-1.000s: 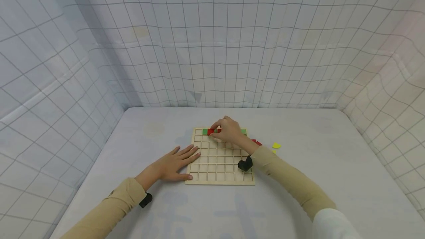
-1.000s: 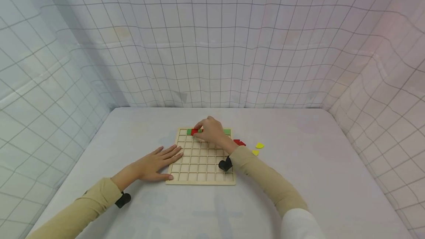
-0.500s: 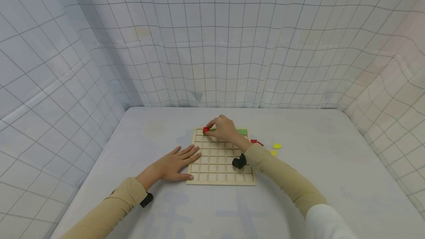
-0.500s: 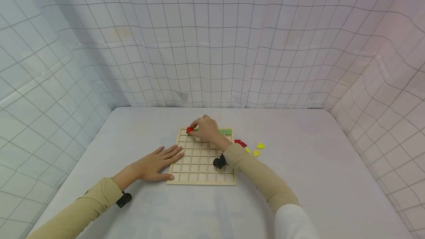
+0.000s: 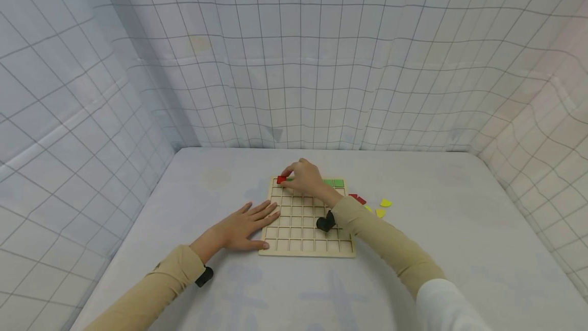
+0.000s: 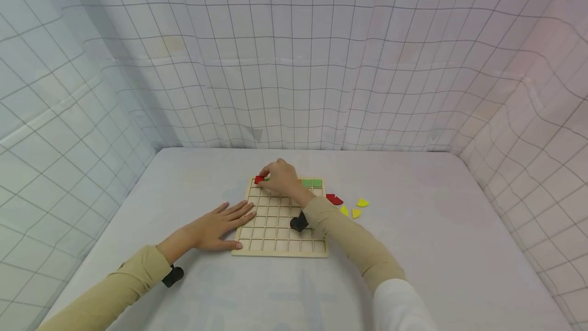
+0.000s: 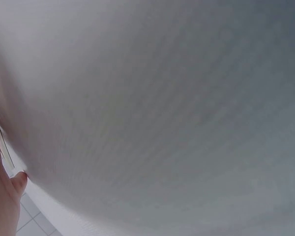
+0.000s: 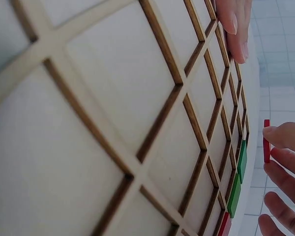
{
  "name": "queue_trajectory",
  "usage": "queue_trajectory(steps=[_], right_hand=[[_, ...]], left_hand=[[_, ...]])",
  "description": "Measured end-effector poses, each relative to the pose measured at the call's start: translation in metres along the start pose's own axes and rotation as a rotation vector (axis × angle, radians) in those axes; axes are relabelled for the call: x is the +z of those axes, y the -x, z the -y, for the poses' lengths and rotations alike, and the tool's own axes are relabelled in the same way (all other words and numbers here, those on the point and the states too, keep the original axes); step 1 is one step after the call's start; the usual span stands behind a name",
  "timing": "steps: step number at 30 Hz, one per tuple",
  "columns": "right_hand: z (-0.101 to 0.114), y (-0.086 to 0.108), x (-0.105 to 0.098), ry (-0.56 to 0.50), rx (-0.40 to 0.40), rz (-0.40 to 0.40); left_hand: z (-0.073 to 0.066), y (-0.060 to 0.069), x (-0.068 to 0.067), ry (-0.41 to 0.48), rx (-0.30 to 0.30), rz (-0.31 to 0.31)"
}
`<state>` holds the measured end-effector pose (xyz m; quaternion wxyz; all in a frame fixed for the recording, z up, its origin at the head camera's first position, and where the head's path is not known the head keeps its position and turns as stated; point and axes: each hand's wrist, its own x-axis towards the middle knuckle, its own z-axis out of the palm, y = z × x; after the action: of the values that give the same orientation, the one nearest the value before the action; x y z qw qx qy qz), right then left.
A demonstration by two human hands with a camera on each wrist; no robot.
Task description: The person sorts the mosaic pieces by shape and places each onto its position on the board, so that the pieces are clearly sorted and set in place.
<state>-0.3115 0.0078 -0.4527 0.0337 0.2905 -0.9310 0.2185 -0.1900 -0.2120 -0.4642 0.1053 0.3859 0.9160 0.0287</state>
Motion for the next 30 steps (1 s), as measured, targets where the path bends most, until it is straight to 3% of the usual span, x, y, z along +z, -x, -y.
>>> queue_trajectory(steps=[30], right_hand=[[0.0045, -0.0097, 0.0097, 0.006, 0.015, 0.05]], left_hand=[[0.0011, -0.0006, 0.0018, -0.024, 0.0, -0.006]])
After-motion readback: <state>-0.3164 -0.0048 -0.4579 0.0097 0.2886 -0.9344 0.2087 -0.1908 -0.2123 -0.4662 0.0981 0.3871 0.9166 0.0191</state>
